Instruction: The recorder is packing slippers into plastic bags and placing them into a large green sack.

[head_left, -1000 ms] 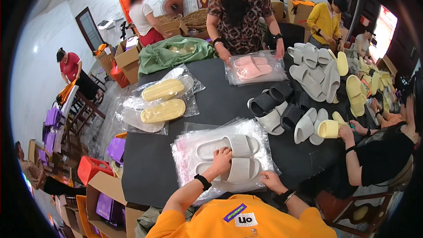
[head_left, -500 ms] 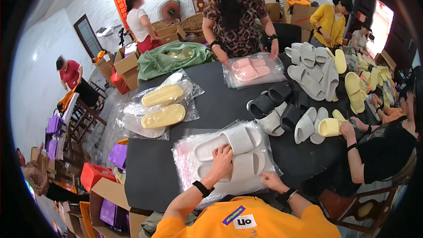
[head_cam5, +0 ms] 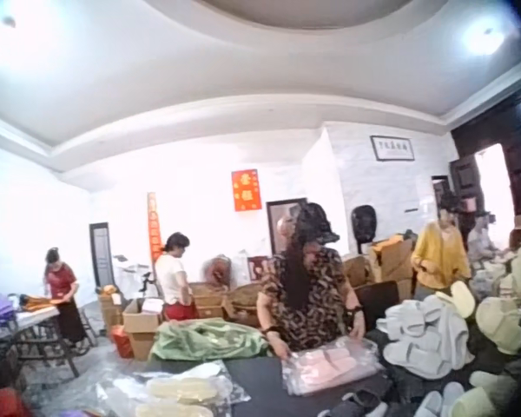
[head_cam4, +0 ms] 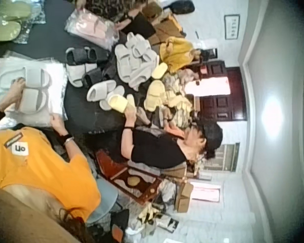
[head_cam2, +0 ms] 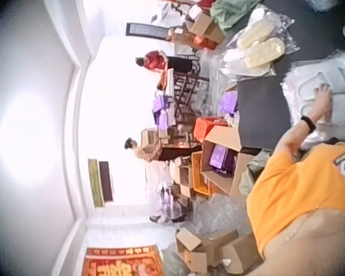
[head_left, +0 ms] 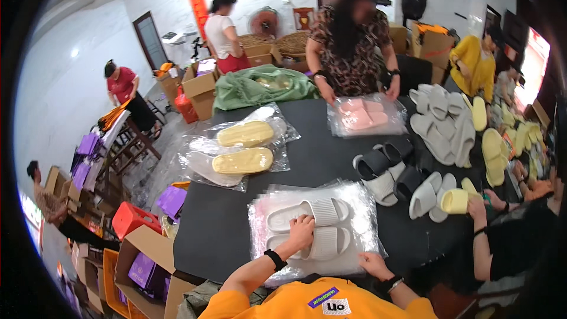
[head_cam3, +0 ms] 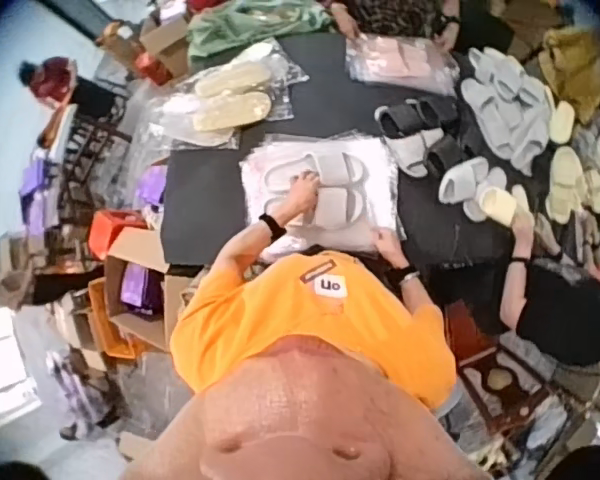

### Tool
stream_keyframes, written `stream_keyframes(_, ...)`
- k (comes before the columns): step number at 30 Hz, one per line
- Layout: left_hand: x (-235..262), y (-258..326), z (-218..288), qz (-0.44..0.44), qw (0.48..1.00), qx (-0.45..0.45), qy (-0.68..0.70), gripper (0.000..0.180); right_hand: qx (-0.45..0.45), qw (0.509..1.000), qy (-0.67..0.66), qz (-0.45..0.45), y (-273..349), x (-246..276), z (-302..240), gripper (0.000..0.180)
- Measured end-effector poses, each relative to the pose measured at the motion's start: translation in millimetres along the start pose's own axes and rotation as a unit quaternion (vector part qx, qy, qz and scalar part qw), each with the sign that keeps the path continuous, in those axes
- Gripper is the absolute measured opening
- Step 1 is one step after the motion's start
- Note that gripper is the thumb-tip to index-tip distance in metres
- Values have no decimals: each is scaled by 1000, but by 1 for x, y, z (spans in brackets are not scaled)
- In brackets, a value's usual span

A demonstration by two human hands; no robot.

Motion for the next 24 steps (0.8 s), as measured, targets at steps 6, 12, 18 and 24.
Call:
stream_keyframes(6, 37, -4, 37, 62, 996, -70, 2, 35, -8, 998, 63, -12, -7, 0, 2, 37)
stream_keyframes(12, -2, 5, 43, -26, 998, -48, 23, 37, 110, 977, 121, 137, -2, 27, -27, 36)
stream_keyframes(18, 16, 12, 54, 4, 998, -66, 18, 35, 79, 986, -70, 128, -7, 38, -52, 50)
stream_keyframes(24, 30, 17, 66, 15, 994, -97, 51, 37, 100, 992, -44, 62, -23, 24, -78, 79)
Point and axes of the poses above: each hand's wrist, its own y-axis away from the middle knuckle, its own x-axis out of the back of the hand, z = x × y, the point moved 9 cm from there along -y, towards the middle knuckle
